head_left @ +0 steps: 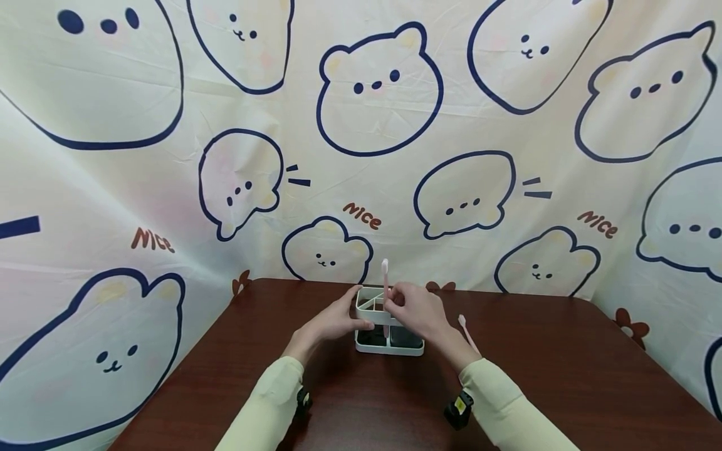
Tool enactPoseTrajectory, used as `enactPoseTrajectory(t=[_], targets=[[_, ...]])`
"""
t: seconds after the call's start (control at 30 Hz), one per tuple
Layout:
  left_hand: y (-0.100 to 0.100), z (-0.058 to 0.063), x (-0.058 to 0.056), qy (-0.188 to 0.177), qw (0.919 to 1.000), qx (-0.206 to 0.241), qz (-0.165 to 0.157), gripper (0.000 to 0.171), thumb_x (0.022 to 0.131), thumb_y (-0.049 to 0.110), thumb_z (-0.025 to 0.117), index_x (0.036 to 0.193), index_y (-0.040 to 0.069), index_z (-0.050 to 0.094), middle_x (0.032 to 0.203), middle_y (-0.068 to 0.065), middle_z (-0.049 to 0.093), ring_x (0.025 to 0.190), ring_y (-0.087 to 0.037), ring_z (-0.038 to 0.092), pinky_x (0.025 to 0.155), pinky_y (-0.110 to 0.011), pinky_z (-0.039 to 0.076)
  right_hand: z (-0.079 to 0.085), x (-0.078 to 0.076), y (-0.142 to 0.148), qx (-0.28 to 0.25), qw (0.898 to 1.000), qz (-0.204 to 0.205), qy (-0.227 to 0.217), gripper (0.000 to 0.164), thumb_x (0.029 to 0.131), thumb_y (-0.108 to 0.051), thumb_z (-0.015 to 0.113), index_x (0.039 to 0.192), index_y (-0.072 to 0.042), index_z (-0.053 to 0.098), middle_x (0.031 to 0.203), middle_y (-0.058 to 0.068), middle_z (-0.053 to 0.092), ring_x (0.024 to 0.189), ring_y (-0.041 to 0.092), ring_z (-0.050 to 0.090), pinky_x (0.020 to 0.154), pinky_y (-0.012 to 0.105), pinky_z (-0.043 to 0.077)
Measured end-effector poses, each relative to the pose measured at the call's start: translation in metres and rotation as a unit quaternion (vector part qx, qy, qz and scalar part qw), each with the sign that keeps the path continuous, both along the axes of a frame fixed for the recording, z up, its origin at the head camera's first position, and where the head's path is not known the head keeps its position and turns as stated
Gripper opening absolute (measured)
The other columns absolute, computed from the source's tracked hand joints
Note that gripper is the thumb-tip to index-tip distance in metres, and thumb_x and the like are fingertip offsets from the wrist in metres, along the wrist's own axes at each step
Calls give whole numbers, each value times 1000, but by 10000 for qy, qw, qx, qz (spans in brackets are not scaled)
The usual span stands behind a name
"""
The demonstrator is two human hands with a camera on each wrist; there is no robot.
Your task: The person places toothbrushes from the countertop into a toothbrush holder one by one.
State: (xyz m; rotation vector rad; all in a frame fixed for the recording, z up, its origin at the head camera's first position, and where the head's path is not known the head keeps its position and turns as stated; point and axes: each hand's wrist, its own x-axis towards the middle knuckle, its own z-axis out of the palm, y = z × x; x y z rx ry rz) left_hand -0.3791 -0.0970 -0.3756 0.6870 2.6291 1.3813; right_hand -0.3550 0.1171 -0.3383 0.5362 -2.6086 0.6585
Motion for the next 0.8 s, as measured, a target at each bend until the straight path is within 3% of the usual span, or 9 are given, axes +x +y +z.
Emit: enactPoseTrajectory(t=[0.4,0.8], targets=[[1,0,0,55,10000,7,-65,74,90,27,74,150,18,31,137,-8,53,116,-25,54,108,-54,41,-4,2,2,307,9990,-150,292,13,90,-33,69,86,-23,76,80,-8,63,64,7,52,52,25,43],[0,1,-1,63,9999,-47,-91,77,89,29,76,150,17,31,136,-8,52,114,-24,53,107,-53,42,-9,-3,5,646,9933,-135,946,15,88,-33,72,84,-21,78,85,-3,69,74,17,48,71,37,43]])
